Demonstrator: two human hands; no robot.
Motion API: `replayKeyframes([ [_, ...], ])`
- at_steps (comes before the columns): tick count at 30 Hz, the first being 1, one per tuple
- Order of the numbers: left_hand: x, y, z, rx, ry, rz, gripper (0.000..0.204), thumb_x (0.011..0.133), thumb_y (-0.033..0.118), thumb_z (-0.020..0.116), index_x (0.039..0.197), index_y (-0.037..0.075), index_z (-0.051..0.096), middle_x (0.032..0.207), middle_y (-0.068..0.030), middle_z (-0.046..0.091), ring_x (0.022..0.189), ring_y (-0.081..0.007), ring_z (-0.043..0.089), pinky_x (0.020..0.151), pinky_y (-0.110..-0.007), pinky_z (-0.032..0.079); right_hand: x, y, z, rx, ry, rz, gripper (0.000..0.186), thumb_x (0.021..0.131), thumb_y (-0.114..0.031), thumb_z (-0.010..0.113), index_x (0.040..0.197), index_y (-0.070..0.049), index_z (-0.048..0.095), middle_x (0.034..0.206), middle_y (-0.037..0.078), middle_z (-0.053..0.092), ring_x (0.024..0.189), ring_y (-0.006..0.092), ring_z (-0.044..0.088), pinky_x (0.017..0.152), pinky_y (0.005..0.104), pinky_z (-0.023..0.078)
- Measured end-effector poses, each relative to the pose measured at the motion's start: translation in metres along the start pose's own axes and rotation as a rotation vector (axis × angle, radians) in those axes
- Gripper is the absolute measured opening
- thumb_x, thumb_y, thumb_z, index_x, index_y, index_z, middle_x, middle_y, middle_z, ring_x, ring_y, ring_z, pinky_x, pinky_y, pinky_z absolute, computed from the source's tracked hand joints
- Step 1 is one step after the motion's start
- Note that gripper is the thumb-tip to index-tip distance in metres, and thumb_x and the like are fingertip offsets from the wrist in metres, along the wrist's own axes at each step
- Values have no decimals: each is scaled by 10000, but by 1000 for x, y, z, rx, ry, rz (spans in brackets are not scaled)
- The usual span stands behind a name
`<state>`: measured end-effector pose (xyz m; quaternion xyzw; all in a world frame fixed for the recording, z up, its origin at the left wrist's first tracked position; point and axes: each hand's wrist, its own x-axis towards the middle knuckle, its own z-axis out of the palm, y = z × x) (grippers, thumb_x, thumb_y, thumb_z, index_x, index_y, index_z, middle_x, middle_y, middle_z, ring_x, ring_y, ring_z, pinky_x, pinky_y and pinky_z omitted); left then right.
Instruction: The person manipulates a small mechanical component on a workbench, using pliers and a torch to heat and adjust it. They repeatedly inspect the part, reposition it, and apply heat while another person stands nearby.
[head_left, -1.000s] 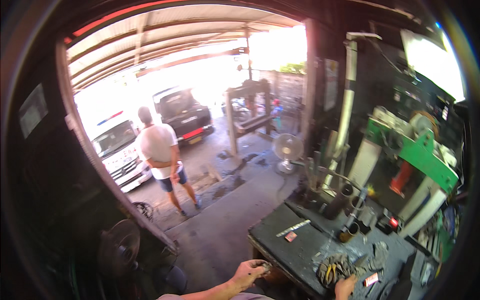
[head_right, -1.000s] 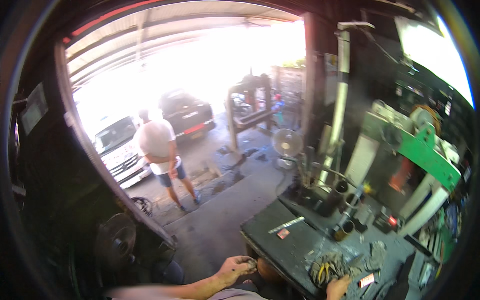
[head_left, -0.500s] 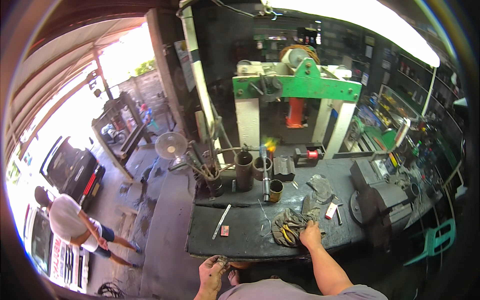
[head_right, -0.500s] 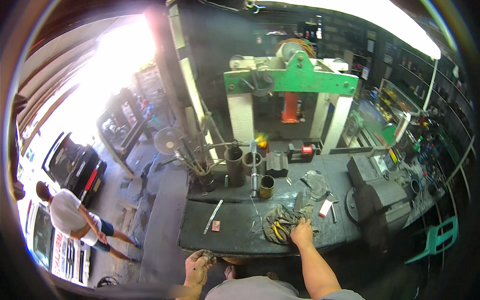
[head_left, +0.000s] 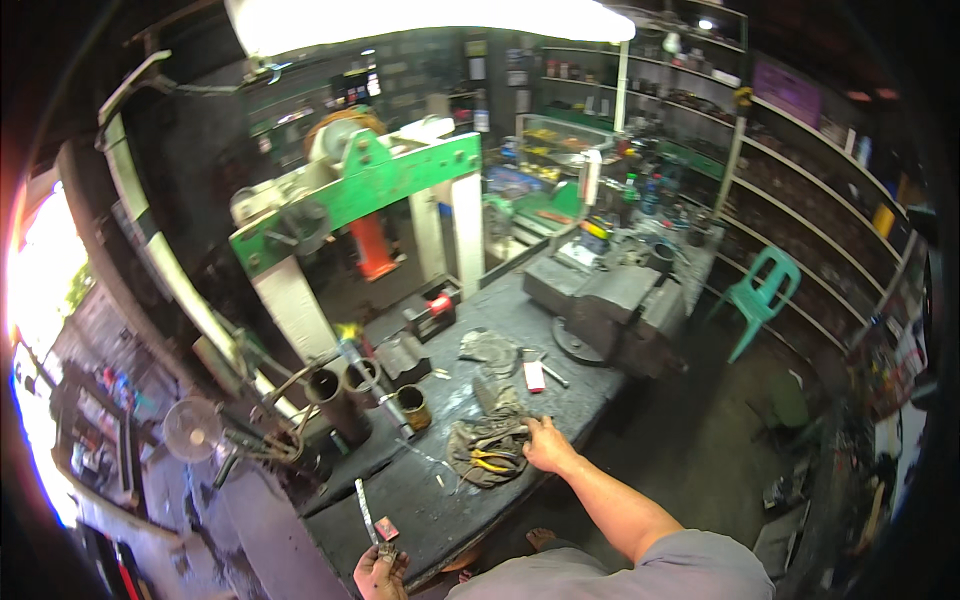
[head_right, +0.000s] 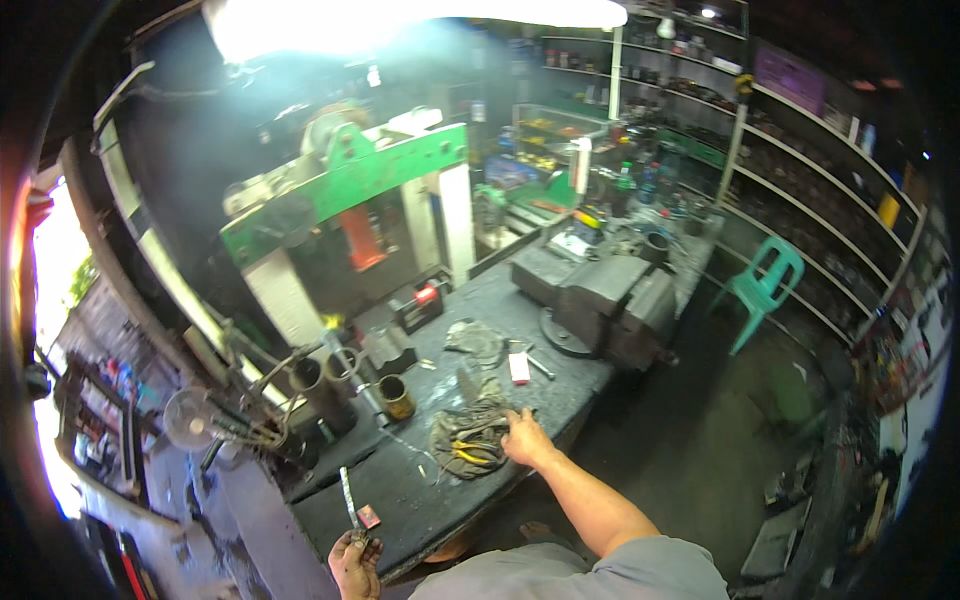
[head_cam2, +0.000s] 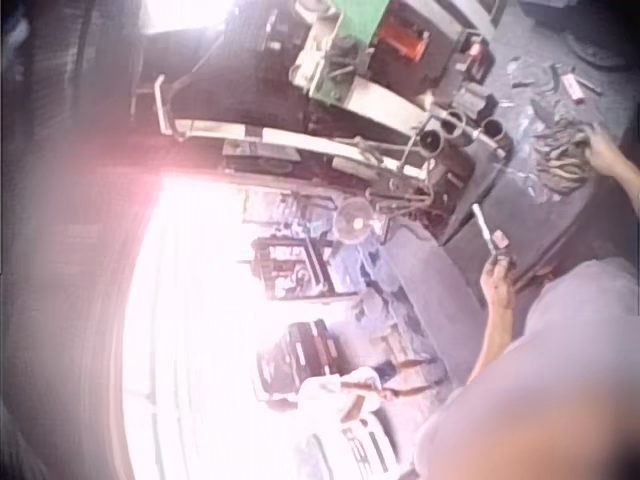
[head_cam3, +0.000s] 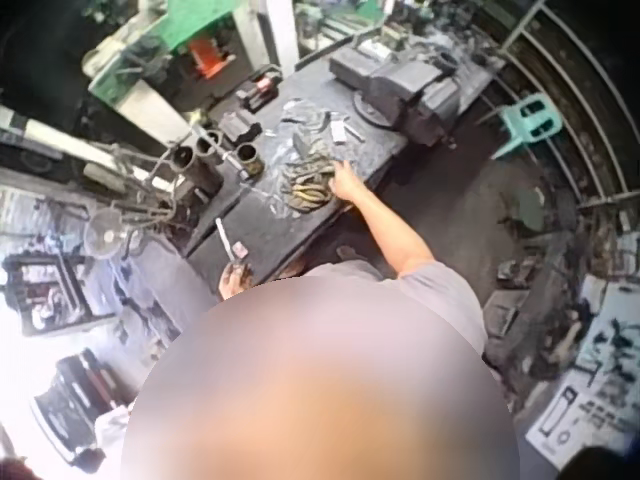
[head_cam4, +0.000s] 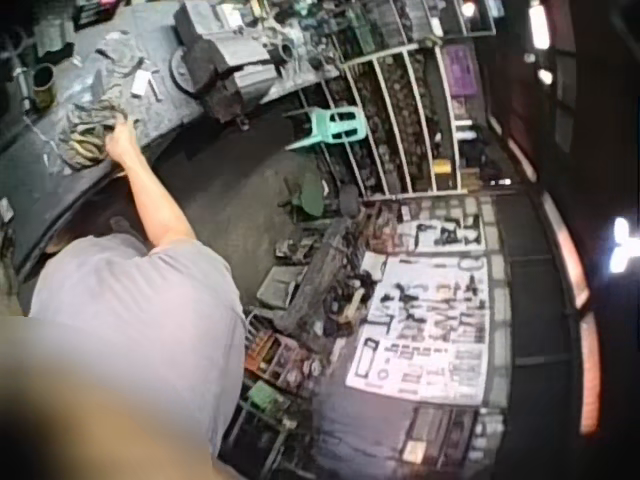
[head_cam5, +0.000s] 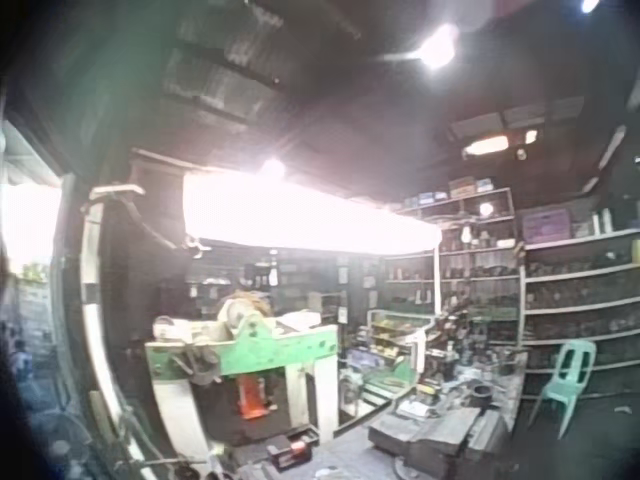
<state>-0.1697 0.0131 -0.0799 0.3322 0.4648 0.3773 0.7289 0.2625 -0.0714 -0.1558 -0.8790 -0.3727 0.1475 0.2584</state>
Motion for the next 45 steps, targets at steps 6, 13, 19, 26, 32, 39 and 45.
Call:
replayKeyframes([
  [6, 20, 7, 38, -11, -123, 40, 301, 947, 25, 709, 1234, -63, 686, 1031, -118, 736, 890, -224, 725, 788, -332, 601, -78, 52, -10, 107, 360, 32, 355, 948, -137, 665, 1297, -77, 672, 1260, 230, 645, 1114, 480, 686, 980, 540, 586],
  [13, 27, -23, 123, 230, -353, 0, 304, 973, 48, 668, 1247, -84, 652, 1052, -140, 702, 953, -258, 696, 908, -390, 596, -211, 208, 16, 30, 66, 326, 504, 946, -213, 627, 1440, -117, 637, 1370, 225, 631, 1220, 453, 678, 1057, 510, 569],
  [19, 20, -93, 243, 357, -622, -44, 378, 977, 133, 686, 1295, -53, 600, 1069, -127, 698, 964, -248, 698, 887, -403, 603, -361, 367, -5, 43, -340, 1131, 533, 927, -273, 681, 1411, -51, 710, 1576, 195, 585, 1462, 379, 557, 1178, 478, 490],
  [26, -58, -195, 444, 366, -896, -298, 233, 1005, 126, 738, 1188, -3, 677, 1000, -55, 701, 845, -158, 674, 819, -325, 594, -484, 505, -32, 197, -230, 1488, 492, 917, -255, 666, 1352, -40, 749, 1542, 189, 619, 1439, 362, 584, 1159, 458, 500],
  [32, -107, -254, 590, 604, -1156, -403, 267, 994, 144, 772, 1208, -7, 720, 989, -57, 733, 836, -120, 665, 770, -277, 558, -487, 543, -51, 386, -33, 1558, 545, 908, -338, 675, 1340, -11, 737, 1475, 263, 645, 1350, 412, 645, 1121, 481, 520],
  [39, -127, -372, 750, 521, -1402, -434, 200, 985, 85, 723, 1164, -4, 734, 953, -38, 733, 824, -126, 667, 778, -284, 558, -436, 559, -37, 589, 59, 1437, 668, 939, -425, 759, 1437, -16, 583, 1366, 267, 660, 1164, 404, 686, 1021, 594, 541],
  [45, -110, -434, 921, 312, -1260, -566, 234, 989, 117, 708, 1183, -13, 714, 997, -89, 736, 867, -222, 729, 806, -382, 624, -398, 637, -151, 698, 138, 1580, 646, 939, -417, 738, 1439, -27, 616, 1374, 254, 679, 1190, 408, 693, 1042, 548, 544],
])
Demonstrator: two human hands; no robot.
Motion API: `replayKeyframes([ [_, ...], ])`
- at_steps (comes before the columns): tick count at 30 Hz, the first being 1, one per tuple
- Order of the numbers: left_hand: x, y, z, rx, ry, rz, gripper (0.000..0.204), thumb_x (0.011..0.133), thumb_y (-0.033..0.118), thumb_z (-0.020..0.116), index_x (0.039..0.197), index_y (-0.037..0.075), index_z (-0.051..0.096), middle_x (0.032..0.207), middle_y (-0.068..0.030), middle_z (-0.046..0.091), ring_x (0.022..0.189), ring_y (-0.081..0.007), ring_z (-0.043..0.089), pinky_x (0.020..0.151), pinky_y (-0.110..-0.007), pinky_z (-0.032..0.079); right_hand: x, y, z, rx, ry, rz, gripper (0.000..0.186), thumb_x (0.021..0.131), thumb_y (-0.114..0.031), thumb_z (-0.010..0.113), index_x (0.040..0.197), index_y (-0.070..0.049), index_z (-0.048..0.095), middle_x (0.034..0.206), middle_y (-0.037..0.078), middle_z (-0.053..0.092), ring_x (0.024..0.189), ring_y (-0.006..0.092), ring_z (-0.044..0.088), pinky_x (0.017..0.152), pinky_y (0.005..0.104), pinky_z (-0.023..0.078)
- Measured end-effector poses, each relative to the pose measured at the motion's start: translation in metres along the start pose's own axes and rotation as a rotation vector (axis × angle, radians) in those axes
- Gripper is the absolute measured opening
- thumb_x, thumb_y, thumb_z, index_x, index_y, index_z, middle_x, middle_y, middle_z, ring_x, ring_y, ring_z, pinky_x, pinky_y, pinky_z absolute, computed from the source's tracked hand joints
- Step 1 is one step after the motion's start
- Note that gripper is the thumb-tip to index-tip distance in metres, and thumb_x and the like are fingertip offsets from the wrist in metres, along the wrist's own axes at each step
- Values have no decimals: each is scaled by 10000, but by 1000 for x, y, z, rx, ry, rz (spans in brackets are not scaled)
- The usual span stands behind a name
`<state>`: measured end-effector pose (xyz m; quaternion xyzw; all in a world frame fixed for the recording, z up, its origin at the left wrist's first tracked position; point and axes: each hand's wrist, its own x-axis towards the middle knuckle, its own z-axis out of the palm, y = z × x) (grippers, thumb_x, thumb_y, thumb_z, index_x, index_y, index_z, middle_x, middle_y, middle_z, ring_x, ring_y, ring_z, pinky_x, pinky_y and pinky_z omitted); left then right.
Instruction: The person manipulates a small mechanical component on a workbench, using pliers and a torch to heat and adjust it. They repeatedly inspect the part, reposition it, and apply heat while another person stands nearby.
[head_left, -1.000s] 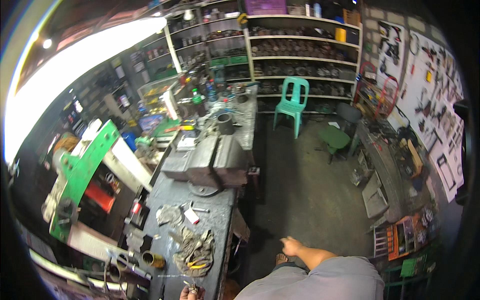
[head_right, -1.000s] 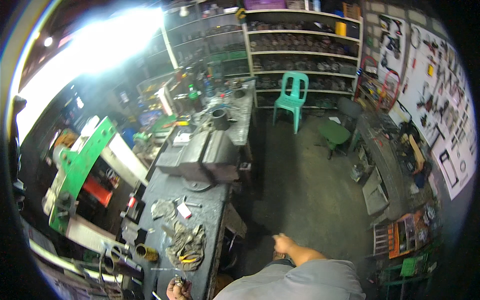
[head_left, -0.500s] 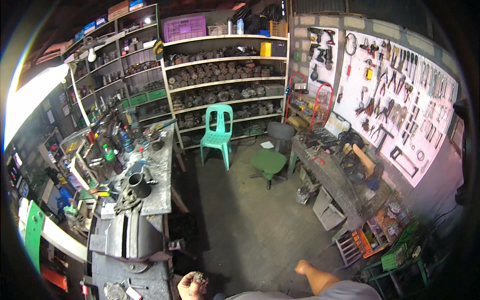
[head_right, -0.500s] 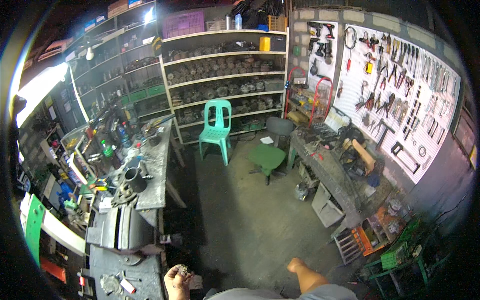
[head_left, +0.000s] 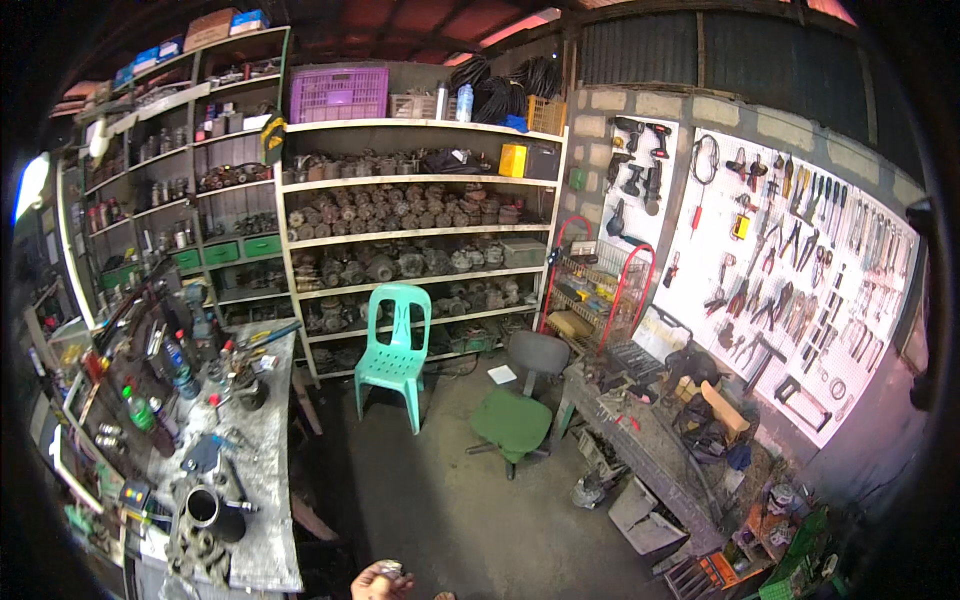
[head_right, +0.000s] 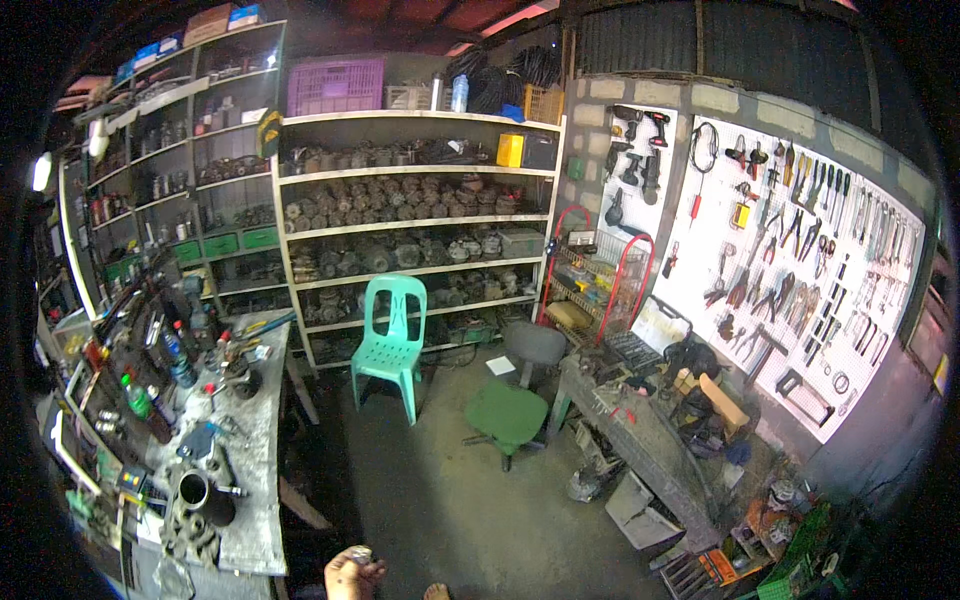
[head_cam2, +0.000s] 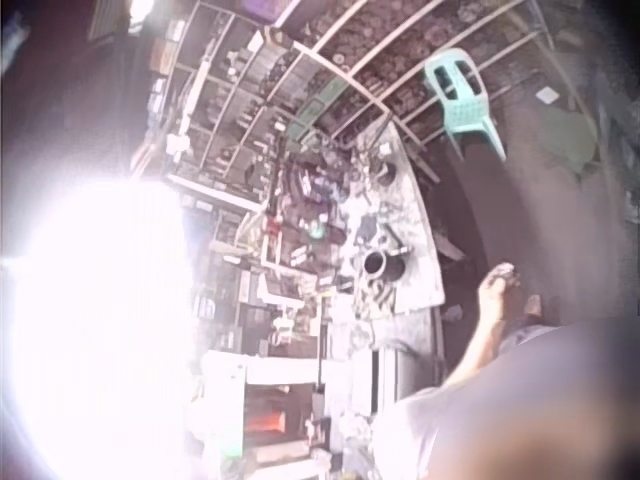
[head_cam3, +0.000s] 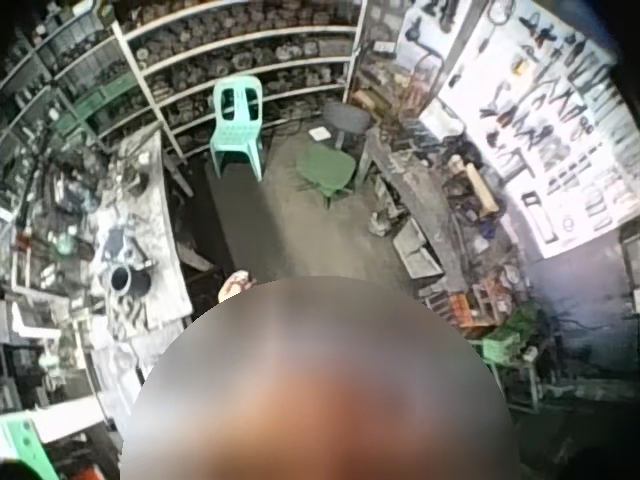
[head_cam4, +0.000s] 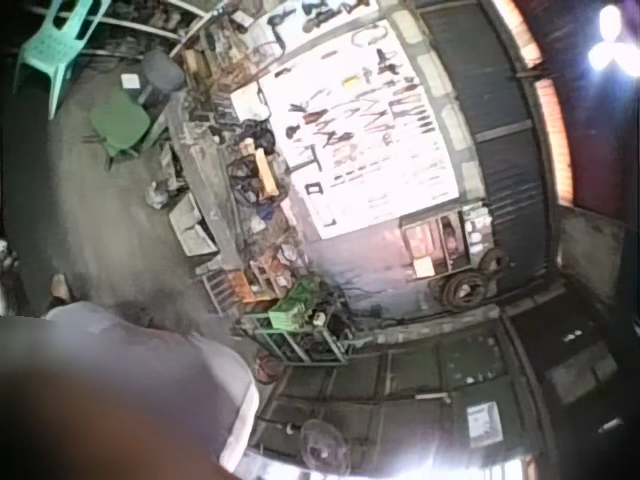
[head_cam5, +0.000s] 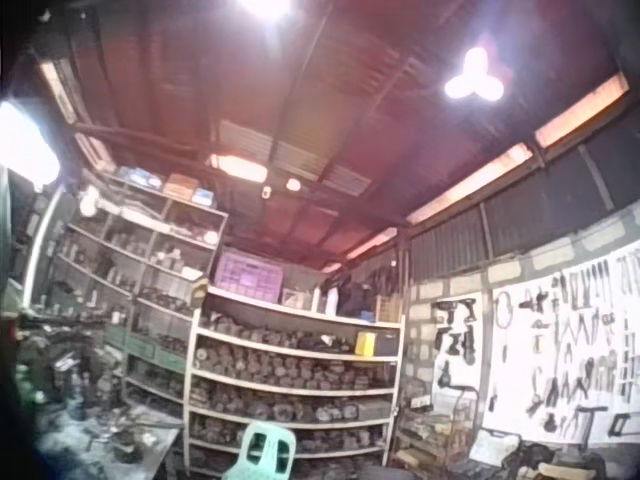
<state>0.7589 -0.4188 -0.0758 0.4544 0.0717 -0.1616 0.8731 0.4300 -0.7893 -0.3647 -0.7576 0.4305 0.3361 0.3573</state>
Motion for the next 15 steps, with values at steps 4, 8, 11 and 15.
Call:
replayKeyframes([
  [4, 119, 37, 19, 35, 60, 37, 254, 1014, 136, 675, 1212, -21, 702, 1070, -108, 743, 871, -239, 734, 808, -380, 627, 32, -68, -68, 87, 63, 60, 633, 939, -412, 724, 1440, -35, 638, 1379, 245, 692, 1208, 412, 697, 1056, 517, 547],
  [8, 242, 59, 64, 156, 62, -27, 175, 985, 81, 651, 1148, 19, 673, 958, -58, 711, 812, -232, 742, 823, -420, 637, 91, -131, -118, 158, 111, 104, 623, 939, -407, 711, 1441, -42, 660, 1384, 237, 705, 1226, 415, 701, 1070, 486, 549],
  [11, 325, 63, 106, 167, -94, 30, 166, 971, 23, 635, 1129, 8, 679, 941, -46, 713, 821, -202, 737, 848, -411, 635, 144, -189, -150, 178, 112, 127, 617, 939, -403, 700, 1442, -48, 677, 1387, 230, 715, 1239, 417, 704, 1080, 463, 551],
  [15, 429, 58, 151, 126, -188, 105, 137, 934, 0, 654, 1063, -26, 691, 939, -76, 714, 831, -197, 711, 888, -404, 620, 216, -275, -194, -69, 119, -81, 657, 943, -462, 697, 1466, -67, 659, 1393, 222, 712, 1181, 407, 720, 1053, 462, 563],
])
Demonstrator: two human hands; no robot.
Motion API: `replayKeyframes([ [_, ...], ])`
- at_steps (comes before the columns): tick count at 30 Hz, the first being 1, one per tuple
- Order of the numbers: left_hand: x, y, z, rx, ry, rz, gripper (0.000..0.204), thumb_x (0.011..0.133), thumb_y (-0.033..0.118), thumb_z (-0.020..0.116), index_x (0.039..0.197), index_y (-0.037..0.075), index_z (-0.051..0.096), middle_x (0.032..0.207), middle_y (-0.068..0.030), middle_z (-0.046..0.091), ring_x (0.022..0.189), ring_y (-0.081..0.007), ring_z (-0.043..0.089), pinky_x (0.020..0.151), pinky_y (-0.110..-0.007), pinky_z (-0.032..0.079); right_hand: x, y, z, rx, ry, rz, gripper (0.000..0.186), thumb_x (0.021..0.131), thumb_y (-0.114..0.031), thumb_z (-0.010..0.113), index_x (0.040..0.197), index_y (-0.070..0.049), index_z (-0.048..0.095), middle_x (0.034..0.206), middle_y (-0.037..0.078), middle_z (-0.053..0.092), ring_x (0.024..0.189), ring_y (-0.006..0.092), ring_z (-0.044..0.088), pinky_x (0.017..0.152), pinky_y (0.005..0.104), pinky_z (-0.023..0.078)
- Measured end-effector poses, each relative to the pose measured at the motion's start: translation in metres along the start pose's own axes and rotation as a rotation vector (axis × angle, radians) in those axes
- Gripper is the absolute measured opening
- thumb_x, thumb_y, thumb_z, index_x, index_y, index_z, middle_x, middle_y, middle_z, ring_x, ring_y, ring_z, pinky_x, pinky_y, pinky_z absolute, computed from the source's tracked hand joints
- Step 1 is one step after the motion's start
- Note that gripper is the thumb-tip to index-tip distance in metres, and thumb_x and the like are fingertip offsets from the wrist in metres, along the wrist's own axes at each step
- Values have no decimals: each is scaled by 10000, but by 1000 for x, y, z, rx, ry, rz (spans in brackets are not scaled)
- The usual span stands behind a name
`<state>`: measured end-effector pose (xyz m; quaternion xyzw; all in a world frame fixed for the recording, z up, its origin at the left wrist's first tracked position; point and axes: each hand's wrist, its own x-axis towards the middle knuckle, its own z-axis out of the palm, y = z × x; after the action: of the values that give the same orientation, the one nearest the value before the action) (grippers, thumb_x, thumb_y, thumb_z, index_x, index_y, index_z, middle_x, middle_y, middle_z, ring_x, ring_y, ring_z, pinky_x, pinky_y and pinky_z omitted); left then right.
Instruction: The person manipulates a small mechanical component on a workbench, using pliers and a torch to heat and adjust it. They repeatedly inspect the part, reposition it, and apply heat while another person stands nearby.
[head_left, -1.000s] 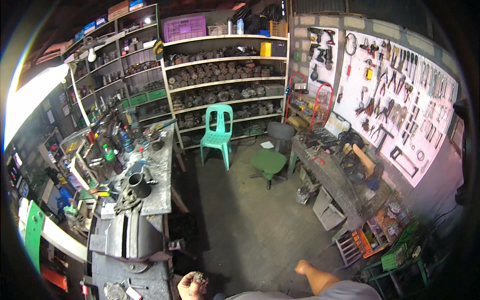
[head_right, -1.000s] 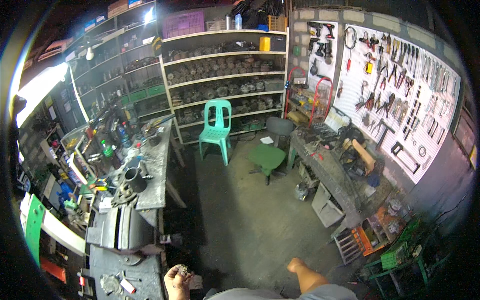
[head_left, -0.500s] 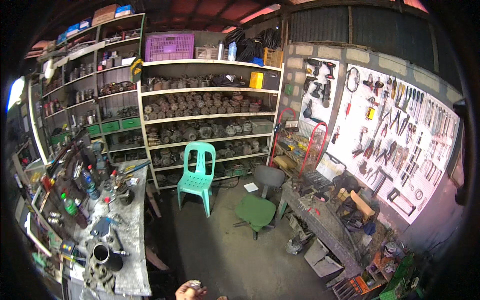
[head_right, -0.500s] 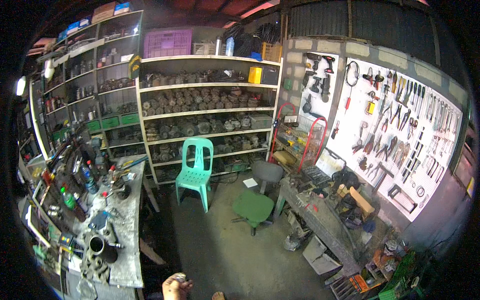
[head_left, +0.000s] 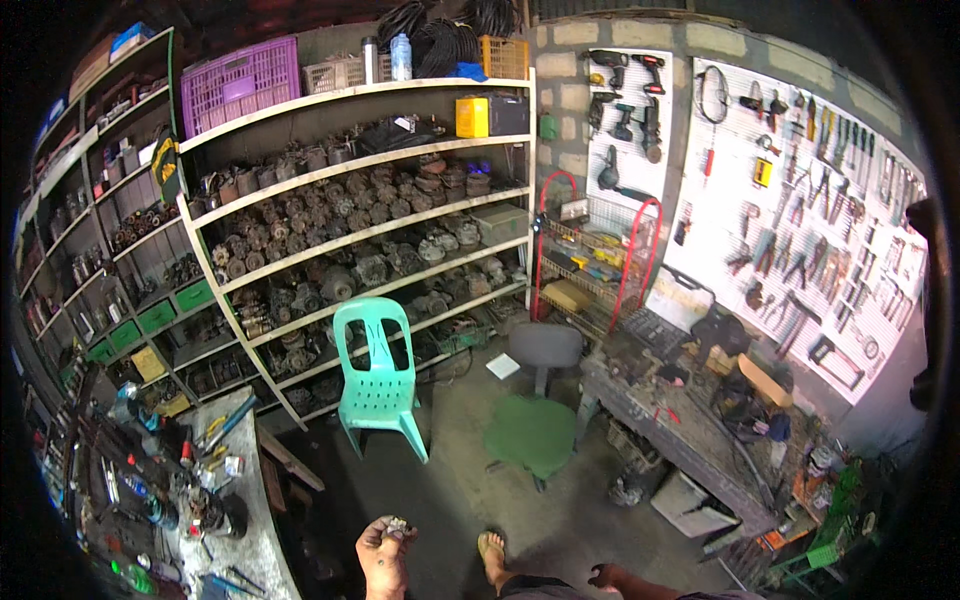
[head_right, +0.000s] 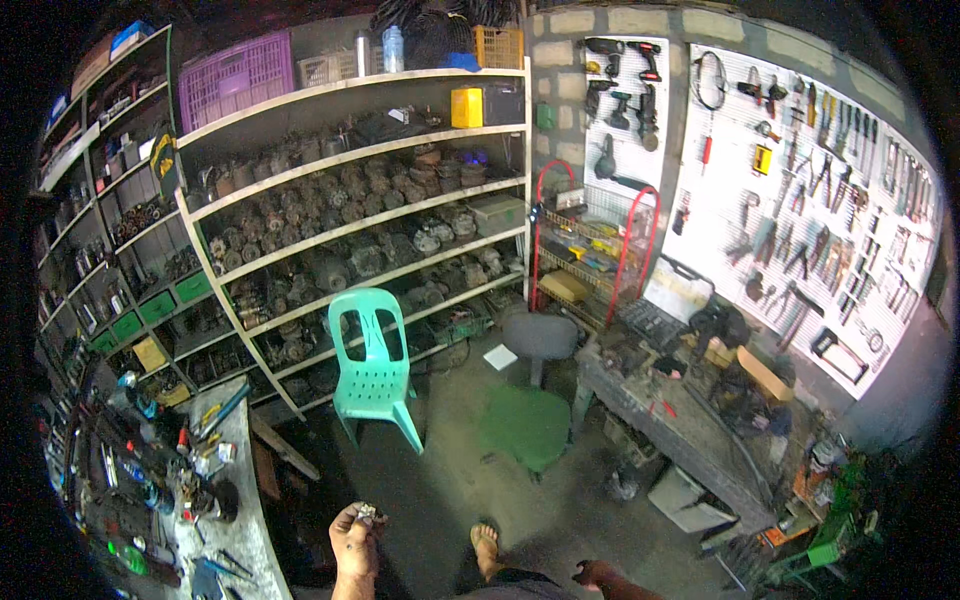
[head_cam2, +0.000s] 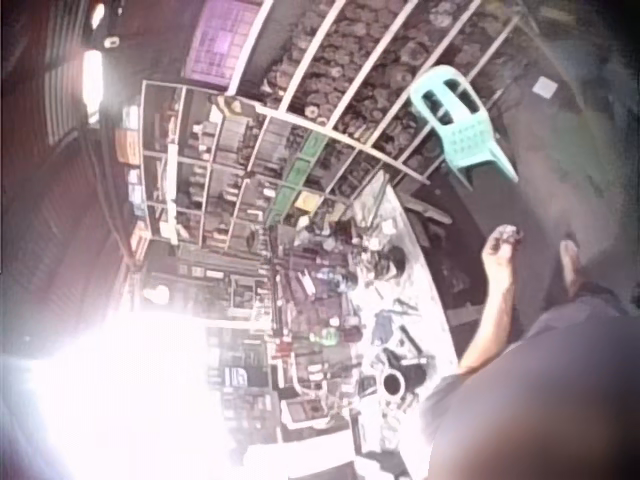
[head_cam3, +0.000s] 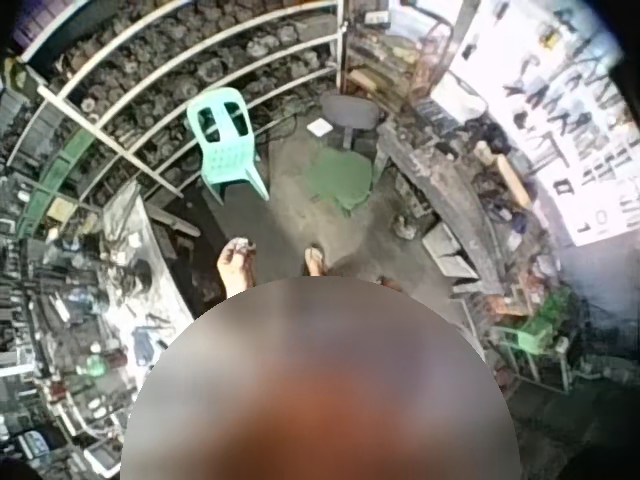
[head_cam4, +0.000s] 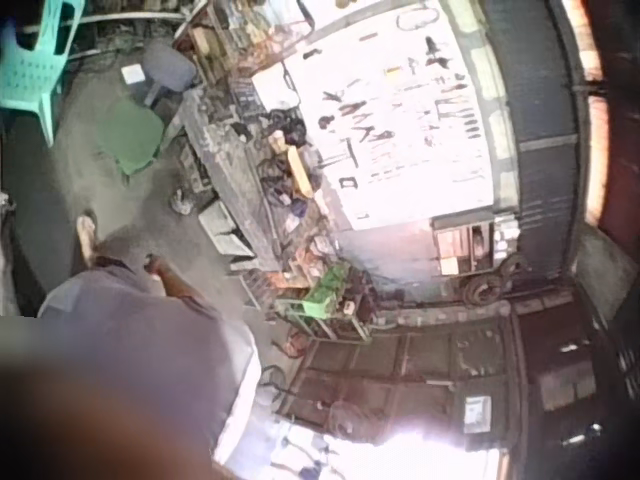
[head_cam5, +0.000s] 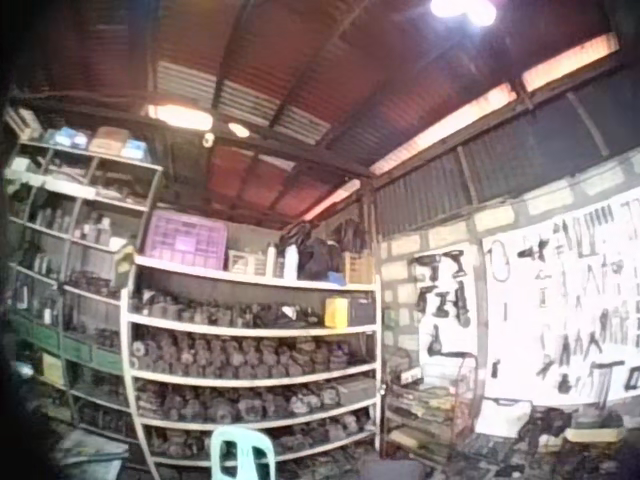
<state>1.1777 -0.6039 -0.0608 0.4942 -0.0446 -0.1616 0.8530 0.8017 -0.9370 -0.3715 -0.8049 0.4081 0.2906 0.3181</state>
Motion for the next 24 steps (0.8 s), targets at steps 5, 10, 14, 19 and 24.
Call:
replayKeyframes([
  [5, 103, -8, 9, 104, 215, -64, 288, 965, 156, 733, 1192, -21, 724, 929, -83, 746, 739, -151, 665, 703, -294, 557, 129, -52, -78, -143, -194, 24, 698, 939, -517, 702, 1486, -86, 646, 1352, 213, 734, 1170, 406, 725, 1027, 477, 566],
  [10, 193, 11, -6, 211, 312, -83, 313, 984, 129, 725, 1256, -24, 705, 1159, -123, 743, 1055, -247, 724, 949, -464, 631, 308, -88, -188, -897, -437, -344, 739, 936, -572, 707, 1505, -106, 633, 1312, 204, 756, 1159, 405, 729, 1000, 492, 568],
  [14, 286, 9, -8, 118, 367, -116, 269, 972, 85, 759, 1212, -28, 715, 1117, -122, 754, 1006, -236, 738, 931, -431, 649, 419, -199, -270, -302, 45, -44, 533, 1007, -479, 616, 1355, -96, 742, 1371, 202, 707, 1249, 386, 664, 1059, 485, 547],
  [19, 442, -21, 6, 197, 231, -119, 238, 975, 133, 775, 1160, -17, 752, 1034, -94, 771, 925, -225, 743, 869, -366, 619, 487, -317, -365, -50, 108, -101, 546, 1043, -475, 594, 1458, -124, 655, 1347, 212, 712, 1201, 403, 684, 1010, 511, 562],
  [24, 636, -19, 59, 229, -46, -57, 398, 905, 224, 837, 1174, -50, 733, 1071, -124, 751, 932, -212, 708, 837, -388, 590, 525, -410, -398, -322, 53, -339, 566, 1062, -461, 590, 1520, -130, 597, 1306, 225, 723, 1152, 419, 705, 968, 533, 572],
])
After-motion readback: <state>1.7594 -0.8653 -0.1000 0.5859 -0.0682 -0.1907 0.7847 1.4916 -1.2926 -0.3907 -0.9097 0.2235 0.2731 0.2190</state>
